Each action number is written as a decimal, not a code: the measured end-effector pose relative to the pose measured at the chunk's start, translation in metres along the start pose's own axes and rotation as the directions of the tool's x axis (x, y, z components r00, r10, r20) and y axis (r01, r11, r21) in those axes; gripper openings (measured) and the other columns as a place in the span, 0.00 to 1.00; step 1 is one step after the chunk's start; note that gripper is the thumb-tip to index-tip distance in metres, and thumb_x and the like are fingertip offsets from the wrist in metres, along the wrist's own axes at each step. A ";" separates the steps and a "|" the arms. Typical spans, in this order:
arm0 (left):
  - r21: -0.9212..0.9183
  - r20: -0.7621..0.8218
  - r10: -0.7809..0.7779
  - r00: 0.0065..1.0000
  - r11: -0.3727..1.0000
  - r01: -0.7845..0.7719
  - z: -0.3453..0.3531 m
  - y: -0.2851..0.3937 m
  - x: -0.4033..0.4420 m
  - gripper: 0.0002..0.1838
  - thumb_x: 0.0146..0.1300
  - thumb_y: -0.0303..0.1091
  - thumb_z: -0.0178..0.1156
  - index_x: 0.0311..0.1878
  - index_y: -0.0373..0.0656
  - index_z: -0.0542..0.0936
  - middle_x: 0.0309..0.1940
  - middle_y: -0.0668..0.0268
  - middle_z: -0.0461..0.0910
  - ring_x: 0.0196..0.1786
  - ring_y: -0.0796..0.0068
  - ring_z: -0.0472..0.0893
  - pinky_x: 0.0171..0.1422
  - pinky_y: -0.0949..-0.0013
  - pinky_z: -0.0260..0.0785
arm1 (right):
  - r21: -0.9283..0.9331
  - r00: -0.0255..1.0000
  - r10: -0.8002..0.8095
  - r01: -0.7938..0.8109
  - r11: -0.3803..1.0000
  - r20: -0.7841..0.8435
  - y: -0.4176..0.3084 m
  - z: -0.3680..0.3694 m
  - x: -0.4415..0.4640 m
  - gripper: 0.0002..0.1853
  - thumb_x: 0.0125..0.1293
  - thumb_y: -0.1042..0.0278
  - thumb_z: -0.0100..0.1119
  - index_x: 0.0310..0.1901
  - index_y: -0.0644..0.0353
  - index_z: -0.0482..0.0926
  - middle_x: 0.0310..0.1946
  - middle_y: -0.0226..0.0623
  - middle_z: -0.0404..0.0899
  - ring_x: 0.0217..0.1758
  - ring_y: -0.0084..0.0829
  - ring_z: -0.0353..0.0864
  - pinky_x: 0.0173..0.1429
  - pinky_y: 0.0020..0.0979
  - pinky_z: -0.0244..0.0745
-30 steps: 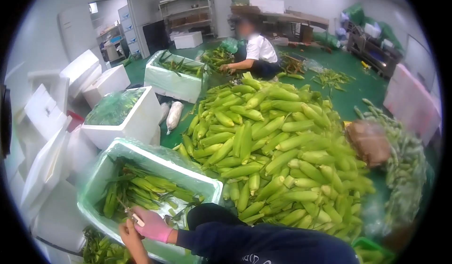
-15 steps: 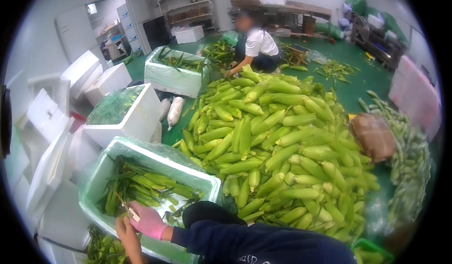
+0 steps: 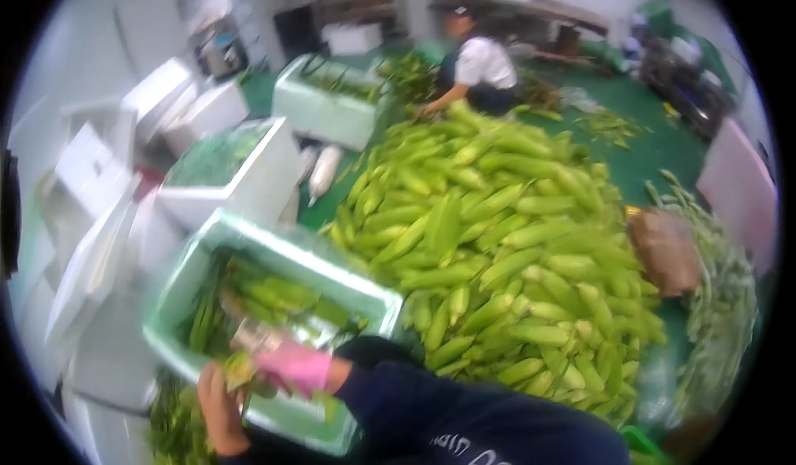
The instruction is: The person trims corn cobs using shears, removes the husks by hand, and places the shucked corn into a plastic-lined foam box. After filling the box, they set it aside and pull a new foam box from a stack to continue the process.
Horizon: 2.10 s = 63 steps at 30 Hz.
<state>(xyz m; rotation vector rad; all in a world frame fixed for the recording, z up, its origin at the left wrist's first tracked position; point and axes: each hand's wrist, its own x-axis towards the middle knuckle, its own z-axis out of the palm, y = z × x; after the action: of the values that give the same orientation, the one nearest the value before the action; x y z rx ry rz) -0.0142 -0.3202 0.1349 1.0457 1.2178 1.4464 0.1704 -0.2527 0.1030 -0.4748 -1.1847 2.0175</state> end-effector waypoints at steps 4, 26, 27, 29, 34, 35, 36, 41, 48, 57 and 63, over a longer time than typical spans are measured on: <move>-0.075 0.224 -0.195 0.955 0.973 0.217 0.032 0.019 0.005 0.12 0.75 0.37 0.53 0.42 0.37 0.74 0.23 0.63 0.75 0.18 0.73 0.73 0.25 0.70 0.67 | 0.333 0.965 0.060 0.030 0.942 -0.257 -0.021 -0.019 -0.031 0.26 0.74 0.63 0.56 0.69 0.63 0.67 0.43 0.36 0.82 0.30 0.29 0.81 0.21 0.34 0.79; 0.238 -0.308 -0.386 0.870 0.854 0.463 -0.038 -0.264 0.162 0.14 0.72 0.38 0.55 0.54 0.40 0.77 0.36 0.65 0.79 0.38 0.72 0.81 0.41 0.65 0.80 | -0.629 -0.041 -0.672 -0.315 0.711 -0.739 -0.139 -0.295 -0.297 0.27 0.75 0.46 0.52 0.59 0.64 0.75 0.29 0.36 0.82 0.18 0.27 0.74 0.20 0.25 0.69; 0.233 -0.257 -0.413 0.874 0.851 0.470 -0.039 -0.283 0.164 0.14 0.72 0.36 0.54 0.54 0.40 0.78 0.37 0.64 0.80 0.39 0.71 0.82 0.42 0.65 0.80 | -0.564 -0.117 -0.651 -0.401 0.722 -0.750 -0.146 -0.318 -0.327 0.27 0.75 0.45 0.51 0.58 0.64 0.76 0.27 0.36 0.82 0.15 0.26 0.73 0.20 0.25 0.68; 0.214 -0.162 -0.550 0.819 0.791 0.573 -0.017 -0.299 0.174 0.15 0.71 0.32 0.52 0.55 0.39 0.80 0.38 0.64 0.82 0.41 0.71 0.83 0.45 0.67 0.79 | -0.400 -0.280 -0.559 -0.464 0.791 -0.781 -0.152 -0.383 -0.402 0.27 0.76 0.41 0.48 0.45 0.62 0.81 0.22 0.37 0.81 0.10 0.27 0.68 0.16 0.25 0.60; 0.335 -0.208 -0.557 0.804 0.732 0.593 0.063 -0.395 0.199 0.26 0.65 0.42 0.63 0.56 0.28 0.76 0.42 0.47 0.84 0.38 0.54 0.84 0.41 0.58 0.78 | -0.345 -0.218 -0.432 -0.345 0.873 -0.875 -0.137 -0.319 -0.370 0.23 0.76 0.43 0.49 0.43 0.58 0.79 0.26 0.39 0.81 0.14 0.31 0.72 0.21 0.28 0.67; 0.429 -0.295 -0.417 0.859 0.746 0.510 0.074 -0.421 0.203 0.29 0.63 0.46 0.65 0.54 0.27 0.76 0.43 0.44 0.84 0.41 0.49 0.84 0.45 0.55 0.77 | -0.519 -0.081 -0.521 -0.046 0.853 -0.850 -0.107 -0.321 -0.361 0.20 0.77 0.48 0.49 0.48 0.59 0.79 0.36 0.38 0.80 0.24 0.34 0.77 0.30 0.32 0.76; 0.522 -0.364 -0.261 0.894 0.738 0.427 0.079 -0.446 0.204 0.32 0.61 0.50 0.68 0.53 0.26 0.75 0.45 0.41 0.83 0.43 0.44 0.83 0.50 0.52 0.76 | -0.472 0.199 -0.466 0.016 0.881 -0.862 -0.100 -0.279 -0.331 0.19 0.77 0.55 0.49 0.56 0.62 0.77 0.42 0.35 0.78 0.38 0.33 0.79 0.39 0.36 0.79; 0.476 -0.402 -0.274 0.874 0.753 0.454 0.091 -0.449 0.193 0.32 0.51 0.40 0.78 0.50 0.28 0.76 0.48 0.45 0.82 0.50 0.48 0.82 0.57 0.54 0.74 | -0.374 0.234 -0.388 0.101 0.922 -0.892 -0.101 -0.202 -0.239 0.20 0.75 0.55 0.51 0.58 0.63 0.75 0.46 0.38 0.77 0.43 0.35 0.78 0.46 0.43 0.80; -0.468 0.051 -0.816 0.575 0.489 0.736 0.062 -0.293 0.154 0.26 0.68 0.52 0.66 0.60 0.43 0.76 0.52 0.61 0.83 0.49 0.63 0.83 0.54 0.57 0.76 | -0.232 0.640 -0.325 0.229 0.946 -0.696 -0.103 -0.126 -0.106 0.34 0.71 0.58 0.57 0.70 0.72 0.60 0.45 0.36 0.76 0.48 0.34 0.76 0.55 0.37 0.75; -0.647 0.325 -0.256 0.910 0.642 0.411 -0.071 -0.023 -0.047 0.47 0.63 0.49 0.66 0.78 0.44 0.54 0.68 0.47 0.66 0.64 0.52 0.74 0.64 0.47 0.72 | -0.218 0.937 0.329 -0.347 0.912 -0.115 -0.021 -0.003 -0.027 0.38 0.60 0.70 0.63 0.71 0.67 0.61 0.48 0.35 0.74 0.51 0.30 0.74 0.55 0.32 0.73; -0.456 0.002 -0.254 0.967 0.861 0.226 -0.132 0.014 -0.138 0.44 0.56 0.52 0.73 0.68 0.41 0.64 0.45 0.58 0.73 0.39 0.66 0.79 0.38 0.63 0.79 | -0.777 0.856 0.236 0.258 0.574 0.459 -0.004 0.093 0.044 0.38 0.55 0.64 0.71 0.66 0.65 0.65 0.50 0.47 0.74 0.55 0.42 0.74 0.60 0.36 0.71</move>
<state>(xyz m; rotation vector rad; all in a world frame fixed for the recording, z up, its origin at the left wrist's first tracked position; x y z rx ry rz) -0.1183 -0.4809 0.1255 0.5140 0.9429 1.4734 0.0843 -0.2737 0.1553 -0.3323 -2.5090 1.4681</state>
